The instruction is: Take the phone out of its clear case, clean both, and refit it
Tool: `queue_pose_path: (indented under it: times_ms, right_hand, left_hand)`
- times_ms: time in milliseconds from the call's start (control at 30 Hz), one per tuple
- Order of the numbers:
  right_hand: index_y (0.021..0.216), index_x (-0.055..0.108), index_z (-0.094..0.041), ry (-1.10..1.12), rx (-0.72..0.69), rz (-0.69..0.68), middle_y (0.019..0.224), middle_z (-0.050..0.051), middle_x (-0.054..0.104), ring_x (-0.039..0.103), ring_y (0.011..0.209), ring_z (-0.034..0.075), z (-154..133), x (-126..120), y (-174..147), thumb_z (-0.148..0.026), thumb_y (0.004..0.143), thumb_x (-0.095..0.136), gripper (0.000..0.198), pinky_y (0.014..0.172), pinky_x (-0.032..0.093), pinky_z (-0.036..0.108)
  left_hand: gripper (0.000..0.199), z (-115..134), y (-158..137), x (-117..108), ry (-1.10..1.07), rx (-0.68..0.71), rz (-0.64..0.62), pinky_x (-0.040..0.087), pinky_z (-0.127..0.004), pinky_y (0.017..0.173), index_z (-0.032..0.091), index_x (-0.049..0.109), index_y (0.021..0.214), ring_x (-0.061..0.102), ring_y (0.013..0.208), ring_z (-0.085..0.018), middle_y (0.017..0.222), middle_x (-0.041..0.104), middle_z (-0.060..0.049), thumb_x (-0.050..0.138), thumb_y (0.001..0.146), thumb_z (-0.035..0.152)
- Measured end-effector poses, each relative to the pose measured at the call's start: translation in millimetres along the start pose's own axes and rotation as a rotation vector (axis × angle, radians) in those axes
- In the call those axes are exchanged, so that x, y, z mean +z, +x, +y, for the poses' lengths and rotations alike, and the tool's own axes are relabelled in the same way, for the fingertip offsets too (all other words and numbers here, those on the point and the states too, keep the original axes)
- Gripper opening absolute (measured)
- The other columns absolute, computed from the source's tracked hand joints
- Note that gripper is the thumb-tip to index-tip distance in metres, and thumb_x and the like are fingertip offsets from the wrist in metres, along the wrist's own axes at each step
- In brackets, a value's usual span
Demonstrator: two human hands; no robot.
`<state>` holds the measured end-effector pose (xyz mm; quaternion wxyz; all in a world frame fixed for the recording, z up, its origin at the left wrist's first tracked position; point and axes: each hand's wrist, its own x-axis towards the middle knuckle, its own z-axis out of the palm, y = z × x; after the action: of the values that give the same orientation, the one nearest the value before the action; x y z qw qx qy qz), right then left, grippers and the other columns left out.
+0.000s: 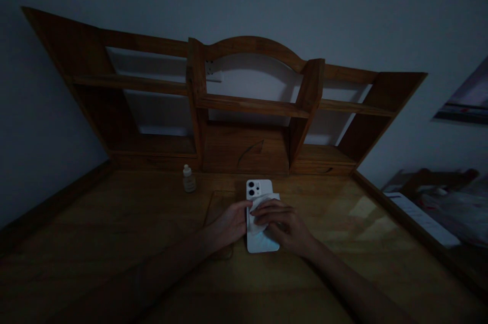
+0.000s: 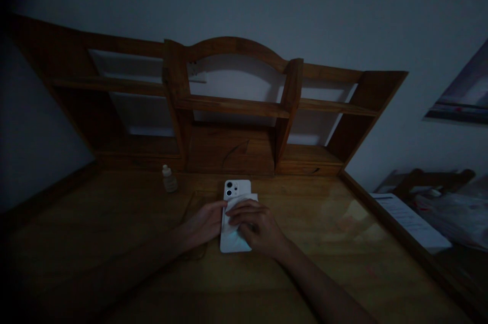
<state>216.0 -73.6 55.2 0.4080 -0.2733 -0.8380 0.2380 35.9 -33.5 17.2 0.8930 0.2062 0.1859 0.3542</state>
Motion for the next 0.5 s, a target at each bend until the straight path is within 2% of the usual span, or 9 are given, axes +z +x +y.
queue_pose_path:
  times_ms: [200,367,500]
  right_hand:
    - [0.097,0.074,-0.021,0.003,0.007,0.008,0.108,0.006,0.072,0.062,0.106,0.021,0.8,1.7,-0.5,0.001,0.078,0.054,0.036,0.093,0.05,0.039]
    - [0.099,0.074,-0.022,0.003,0.013,0.005,0.108,0.006,0.072,0.061,0.109,0.021,-0.4,2.1,-1.4,0.001,0.078,0.053,0.037,0.095,0.049,0.041]
    - [0.099,0.074,-0.022,0.003,0.011,-0.023,0.111,0.006,0.072,0.06,0.11,0.021,-1.0,1.6,-1.1,0.001,0.078,0.052,0.037,0.096,0.049,0.041]
  left_hand:
    - [0.013,1.4,-1.0,1.0,0.025,-0.012,-0.068,0.044,-0.031,0.076,0.005,0.059,0.089,0.053,0.073,-0.018,0.082,0.054,-0.009,0.049,0.082,0.008]
    - [0.017,0.5,-2.0,5.0,0.054,0.003,-0.007,0.044,-0.031,0.082,0.006,0.061,0.096,0.055,0.082,-0.02,0.092,0.057,-0.012,0.048,0.088,0.014]
    - [0.024,-1.0,-1.4,6.5,0.09,0.01,0.033,0.044,-0.031,0.083,0.003,0.061,0.098,0.056,0.084,-0.019,0.097,0.059,-0.015,0.041,0.093,0.015]
